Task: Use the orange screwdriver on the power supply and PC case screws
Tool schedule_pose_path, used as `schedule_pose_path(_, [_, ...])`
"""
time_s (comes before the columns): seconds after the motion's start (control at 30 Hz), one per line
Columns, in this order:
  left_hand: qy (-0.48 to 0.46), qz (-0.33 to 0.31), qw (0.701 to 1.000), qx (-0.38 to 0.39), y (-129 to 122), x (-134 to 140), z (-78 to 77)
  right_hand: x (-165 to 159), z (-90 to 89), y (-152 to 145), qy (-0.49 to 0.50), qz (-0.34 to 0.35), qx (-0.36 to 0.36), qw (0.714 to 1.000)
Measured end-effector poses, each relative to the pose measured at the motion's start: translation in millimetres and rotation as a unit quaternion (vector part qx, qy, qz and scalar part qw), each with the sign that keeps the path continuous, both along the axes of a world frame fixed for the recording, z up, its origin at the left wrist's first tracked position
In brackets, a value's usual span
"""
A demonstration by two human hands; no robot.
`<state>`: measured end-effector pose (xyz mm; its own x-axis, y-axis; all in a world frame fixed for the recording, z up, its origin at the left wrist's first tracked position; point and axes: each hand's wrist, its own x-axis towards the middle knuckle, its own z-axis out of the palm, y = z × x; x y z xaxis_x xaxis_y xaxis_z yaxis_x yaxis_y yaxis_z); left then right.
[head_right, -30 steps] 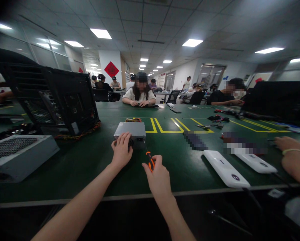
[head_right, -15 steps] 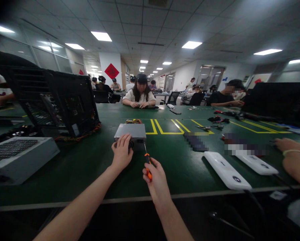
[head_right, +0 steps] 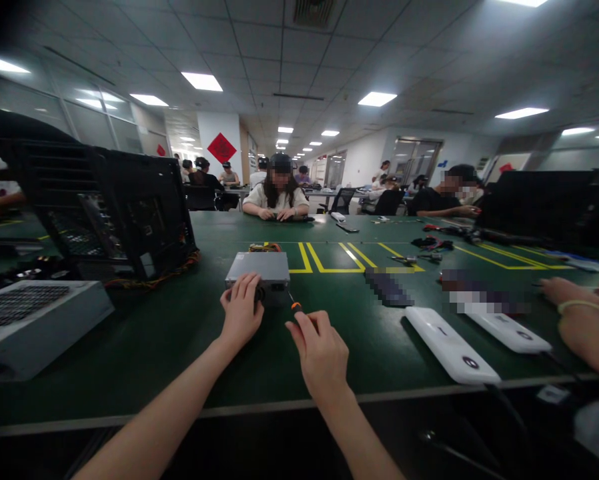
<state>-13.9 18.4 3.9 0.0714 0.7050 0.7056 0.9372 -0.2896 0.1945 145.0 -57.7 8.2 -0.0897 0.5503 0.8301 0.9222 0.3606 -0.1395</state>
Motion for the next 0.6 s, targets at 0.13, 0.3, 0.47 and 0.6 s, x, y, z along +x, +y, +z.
schedule_pose_path(0.13, [0.001, -0.002, 1.000, 0.000, -1, 0, 0.9, -4, -4.1, -3, -0.042, 0.031, -0.017, 0.998])
schedule_pose_path(0.3, [0.008, -0.005, 1.000, -0.005, -2, -1, 2.6, 1, -5.3, -1, -0.134, 0.034, 0.030, 0.990])
schedule_pose_path(0.47, [0.006, -0.001, 1.000, -0.012, -3, 0, 3.3, 6, 3.5, 1, -0.097, 0.010, -0.006, 0.995])
schedule_pose_path(0.6, [0.001, 0.000, 1.000, -0.009, -3, 1, 3.3, -1, 5.4, -6, -0.133, 0.066, -0.035, 0.988])
